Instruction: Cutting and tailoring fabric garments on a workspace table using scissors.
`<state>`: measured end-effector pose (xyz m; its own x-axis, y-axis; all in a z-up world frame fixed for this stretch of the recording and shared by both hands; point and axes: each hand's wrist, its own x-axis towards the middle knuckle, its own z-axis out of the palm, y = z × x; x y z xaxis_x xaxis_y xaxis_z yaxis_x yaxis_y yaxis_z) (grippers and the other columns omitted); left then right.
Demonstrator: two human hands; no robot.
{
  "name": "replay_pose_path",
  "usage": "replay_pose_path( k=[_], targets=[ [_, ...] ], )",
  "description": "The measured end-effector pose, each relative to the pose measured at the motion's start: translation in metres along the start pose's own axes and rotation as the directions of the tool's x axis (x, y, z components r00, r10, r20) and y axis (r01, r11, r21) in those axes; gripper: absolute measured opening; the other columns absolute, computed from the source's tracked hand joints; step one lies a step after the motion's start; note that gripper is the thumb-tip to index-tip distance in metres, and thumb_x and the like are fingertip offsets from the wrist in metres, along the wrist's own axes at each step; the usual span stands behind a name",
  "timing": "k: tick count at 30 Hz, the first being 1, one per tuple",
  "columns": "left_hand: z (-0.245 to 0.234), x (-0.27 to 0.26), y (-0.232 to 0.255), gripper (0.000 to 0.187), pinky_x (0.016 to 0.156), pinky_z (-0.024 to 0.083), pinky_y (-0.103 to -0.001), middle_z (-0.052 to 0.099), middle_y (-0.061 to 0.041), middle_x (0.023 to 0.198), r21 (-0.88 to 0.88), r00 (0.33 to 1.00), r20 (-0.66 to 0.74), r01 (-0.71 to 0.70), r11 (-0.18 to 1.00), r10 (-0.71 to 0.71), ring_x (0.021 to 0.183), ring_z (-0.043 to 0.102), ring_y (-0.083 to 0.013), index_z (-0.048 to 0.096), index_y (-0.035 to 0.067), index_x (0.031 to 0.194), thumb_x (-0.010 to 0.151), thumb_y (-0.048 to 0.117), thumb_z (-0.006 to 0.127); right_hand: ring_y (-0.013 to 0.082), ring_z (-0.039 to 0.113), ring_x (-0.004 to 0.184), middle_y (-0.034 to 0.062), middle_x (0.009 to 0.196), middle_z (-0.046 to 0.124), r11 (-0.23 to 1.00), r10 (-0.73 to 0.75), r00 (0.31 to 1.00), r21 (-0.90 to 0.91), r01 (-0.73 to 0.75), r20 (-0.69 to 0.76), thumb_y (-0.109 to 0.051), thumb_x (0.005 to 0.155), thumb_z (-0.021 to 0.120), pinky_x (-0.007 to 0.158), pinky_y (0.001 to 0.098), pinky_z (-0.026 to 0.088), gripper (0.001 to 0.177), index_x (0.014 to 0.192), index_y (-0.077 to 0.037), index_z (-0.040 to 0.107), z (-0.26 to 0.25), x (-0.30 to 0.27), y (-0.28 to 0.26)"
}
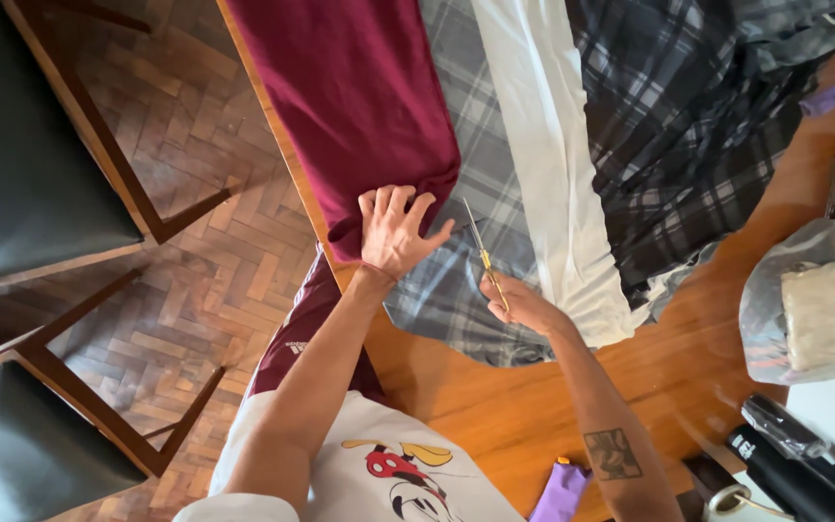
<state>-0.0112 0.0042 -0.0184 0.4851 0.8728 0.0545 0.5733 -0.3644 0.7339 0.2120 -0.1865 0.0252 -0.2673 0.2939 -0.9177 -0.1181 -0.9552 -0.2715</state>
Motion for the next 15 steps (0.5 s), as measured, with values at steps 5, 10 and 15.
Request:
replay_pose_path(
  k=[5,10,15],
  targets=[
    [0.005,-0.003,-0.003,0.053,0.097,0.041,-0.051,0.058,-0.008,0.111,0.019,0.998,0.055,0.037,0.999,-0.038,0.107,0.056,-0.0293,0.069,0.013,0.11,0.074,0.047,0.089,0.0057,0.035,0.051,-0.0073,0.07,0.037,1.0,0.018,0.998,0.025,-0.017,-0.062,-0.033,0.105,0.052,0.046,0.0252,0.025,0.022,0.104,-0.011,0.052,0.002,0.005,0.003],
    [0.005,-0.002,-0.003,0.056,0.098,0.04,-0.05,0.057,-0.007,0.113,0.026,0.993,0.092,0.068,0.997,-0.07,0.109,0.055,-0.0291,0.067,0.014,0.112,0.073,0.048,0.089,0.0044,0.04,0.053,-0.0124,0.089,0.059,1.0,0.012,0.993,0.028,-0.009,-0.12,-0.021,0.097,0.062,0.046,0.0258,0.032,0.018,0.11,-0.014,0.053,-0.004,0.005,0.023],
    [0.003,0.001,-0.004,0.065,0.097,0.04,-0.05,0.056,-0.007,0.115,-0.002,0.99,0.109,0.084,0.996,-0.084,0.109,0.055,-0.0287,0.064,0.015,0.113,0.066,0.048,0.093,0.0033,0.036,0.051,-0.0092,0.068,0.034,0.994,-0.014,0.998,-0.11,0.008,-0.053,-0.05,0.103,0.053,0.045,0.0234,0.029,0.039,0.102,-0.011,0.051,0.006,-0.001,0.0]
  ],
)
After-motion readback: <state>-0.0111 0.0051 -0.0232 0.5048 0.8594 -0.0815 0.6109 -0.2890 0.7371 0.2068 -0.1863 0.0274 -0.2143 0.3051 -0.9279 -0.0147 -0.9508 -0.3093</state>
